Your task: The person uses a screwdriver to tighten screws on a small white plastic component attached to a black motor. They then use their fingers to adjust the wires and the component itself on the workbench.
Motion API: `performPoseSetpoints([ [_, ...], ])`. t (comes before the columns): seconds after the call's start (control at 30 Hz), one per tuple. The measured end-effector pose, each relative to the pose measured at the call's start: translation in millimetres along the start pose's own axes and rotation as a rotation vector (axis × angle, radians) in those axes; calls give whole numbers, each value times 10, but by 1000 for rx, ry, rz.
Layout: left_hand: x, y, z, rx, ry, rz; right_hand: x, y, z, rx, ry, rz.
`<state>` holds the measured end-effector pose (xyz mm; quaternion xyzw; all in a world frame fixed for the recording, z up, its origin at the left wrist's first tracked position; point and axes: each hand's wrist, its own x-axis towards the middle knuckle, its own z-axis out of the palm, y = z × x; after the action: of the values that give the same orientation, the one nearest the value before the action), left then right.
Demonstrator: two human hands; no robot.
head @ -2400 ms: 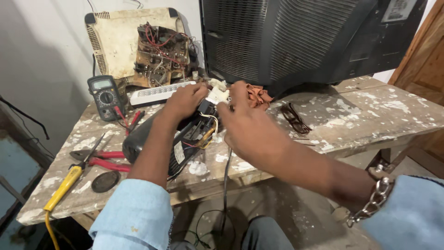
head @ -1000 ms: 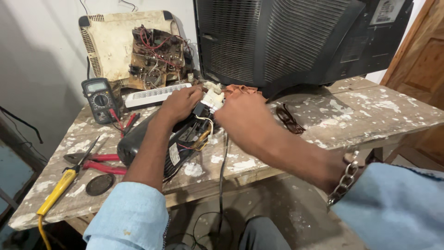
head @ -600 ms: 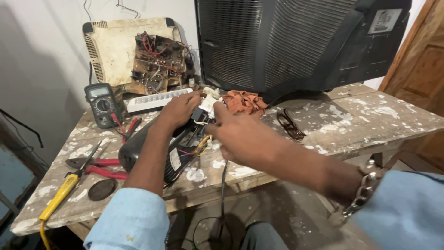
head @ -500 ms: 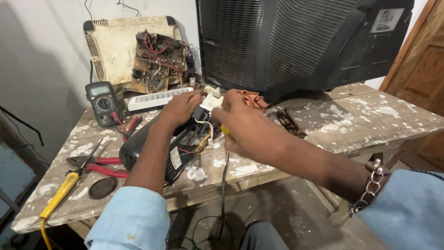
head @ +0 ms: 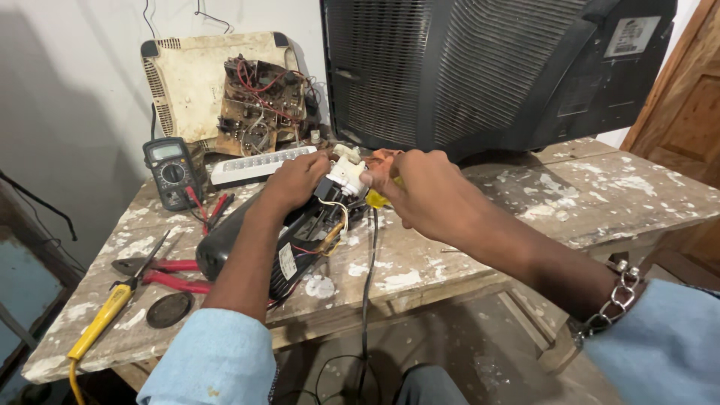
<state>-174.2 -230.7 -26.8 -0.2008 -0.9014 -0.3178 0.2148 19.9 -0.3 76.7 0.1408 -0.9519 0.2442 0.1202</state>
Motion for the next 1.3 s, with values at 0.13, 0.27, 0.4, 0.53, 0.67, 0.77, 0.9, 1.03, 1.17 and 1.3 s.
performPoseSetpoints([
  [0.13,-4,-26,0,29,-7,-59,56,51,105,-130,121,-73],
  [0.27,2,-40,9,6,-20,21,79,112,198,-209,17,-59],
  [0.4,0,-17,22,-7,16,3,16,100,261,-351,245,-444],
  [0.53,-11,4,-3,32,-21,5,-26,42,233,-472,176,-405],
  [0.67,-10,-5,-12,-29,2,12,-103,-21,267,-668,231,-562],
  [0.77,-12,-38,-10,-28,-7,16,-166,10,293,-490,266,-729],
  [0.9,-12,-63,6,-37,-5,20,-91,55,360,-274,248,-659],
  [1.03,3,-47,15,-57,48,75,-49,86,436,-32,316,-535],
  [1.17,-7,-37,-1,-23,2,35,-11,69,350,-56,403,-458],
  [1.3,-20,-26,3,-13,-5,-1,89,16,151,-145,89,-32],
])
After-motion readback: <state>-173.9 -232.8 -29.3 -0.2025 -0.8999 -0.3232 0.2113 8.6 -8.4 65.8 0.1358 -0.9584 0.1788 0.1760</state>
